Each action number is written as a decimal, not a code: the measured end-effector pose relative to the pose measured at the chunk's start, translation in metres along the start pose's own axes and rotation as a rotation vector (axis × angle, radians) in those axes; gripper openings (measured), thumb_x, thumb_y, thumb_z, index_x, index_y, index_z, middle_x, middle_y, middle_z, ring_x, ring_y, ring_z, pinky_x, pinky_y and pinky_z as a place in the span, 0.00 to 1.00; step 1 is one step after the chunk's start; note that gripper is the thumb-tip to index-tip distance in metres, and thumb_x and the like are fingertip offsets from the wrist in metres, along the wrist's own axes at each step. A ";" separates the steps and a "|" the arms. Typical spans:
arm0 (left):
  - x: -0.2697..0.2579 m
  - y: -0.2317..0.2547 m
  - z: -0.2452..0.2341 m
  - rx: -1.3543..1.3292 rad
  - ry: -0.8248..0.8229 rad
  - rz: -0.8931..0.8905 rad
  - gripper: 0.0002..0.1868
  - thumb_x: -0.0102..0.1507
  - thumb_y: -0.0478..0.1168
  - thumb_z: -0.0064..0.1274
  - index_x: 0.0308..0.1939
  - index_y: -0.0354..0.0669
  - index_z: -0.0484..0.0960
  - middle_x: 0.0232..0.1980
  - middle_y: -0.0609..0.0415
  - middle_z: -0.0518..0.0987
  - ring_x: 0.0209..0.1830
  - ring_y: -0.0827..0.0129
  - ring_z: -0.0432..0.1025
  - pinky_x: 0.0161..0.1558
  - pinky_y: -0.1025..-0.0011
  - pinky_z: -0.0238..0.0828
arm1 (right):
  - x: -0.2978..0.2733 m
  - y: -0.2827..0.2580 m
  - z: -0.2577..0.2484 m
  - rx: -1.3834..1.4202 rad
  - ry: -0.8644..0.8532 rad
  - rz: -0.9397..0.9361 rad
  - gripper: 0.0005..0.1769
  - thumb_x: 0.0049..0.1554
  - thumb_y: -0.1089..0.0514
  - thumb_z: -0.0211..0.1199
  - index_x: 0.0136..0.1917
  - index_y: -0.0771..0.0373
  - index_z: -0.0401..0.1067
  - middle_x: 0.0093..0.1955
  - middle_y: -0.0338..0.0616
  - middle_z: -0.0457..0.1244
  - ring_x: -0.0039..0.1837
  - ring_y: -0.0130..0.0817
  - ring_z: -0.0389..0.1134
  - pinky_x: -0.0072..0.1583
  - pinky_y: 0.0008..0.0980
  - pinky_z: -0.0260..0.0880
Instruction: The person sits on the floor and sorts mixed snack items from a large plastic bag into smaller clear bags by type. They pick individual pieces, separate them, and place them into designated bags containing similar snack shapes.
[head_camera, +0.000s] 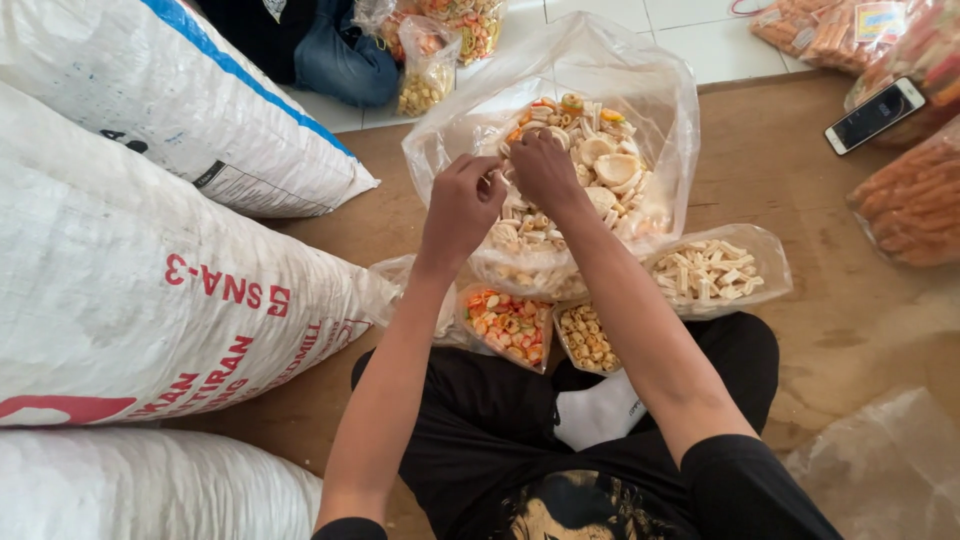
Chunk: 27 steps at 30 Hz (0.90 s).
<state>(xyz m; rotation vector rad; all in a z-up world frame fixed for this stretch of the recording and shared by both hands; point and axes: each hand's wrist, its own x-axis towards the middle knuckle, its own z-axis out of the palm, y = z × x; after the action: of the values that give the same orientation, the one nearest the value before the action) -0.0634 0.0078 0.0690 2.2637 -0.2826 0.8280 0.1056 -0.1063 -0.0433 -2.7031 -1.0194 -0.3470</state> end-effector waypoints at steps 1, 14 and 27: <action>-0.004 0.007 -0.002 -0.003 0.000 0.001 0.08 0.63 0.33 0.52 0.44 0.38 0.84 0.36 0.48 0.78 0.30 0.58 0.81 0.30 0.71 0.80 | 0.001 0.000 0.007 -0.002 0.000 0.001 0.20 0.51 0.53 0.74 0.54 0.65 0.77 0.50 0.53 0.67 0.56 0.55 0.67 0.57 0.47 0.70; -0.058 0.049 -0.025 -0.485 0.061 -0.290 0.09 0.68 0.33 0.51 0.47 0.33 0.84 0.43 0.45 0.78 0.31 0.65 0.80 0.33 0.73 0.82 | -0.028 0.009 0.002 0.094 -0.115 0.028 0.11 0.51 0.57 0.71 0.48 0.57 0.76 0.42 0.48 0.69 0.49 0.55 0.73 0.50 0.51 0.75; -0.083 0.059 -0.026 -0.615 0.069 -0.412 0.09 0.69 0.36 0.51 0.48 0.33 0.83 0.32 0.46 0.79 0.27 0.66 0.78 0.31 0.71 0.82 | -0.094 -0.018 -0.104 0.642 0.074 0.162 0.17 0.51 0.49 0.72 0.47 0.62 0.75 0.38 0.53 0.71 0.48 0.60 0.73 0.52 0.59 0.70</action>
<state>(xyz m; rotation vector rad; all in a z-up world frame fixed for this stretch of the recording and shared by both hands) -0.1639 -0.0200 0.0626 1.6323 -0.0232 0.5076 0.0102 -0.1822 0.0295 -2.1509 -0.7223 -0.0662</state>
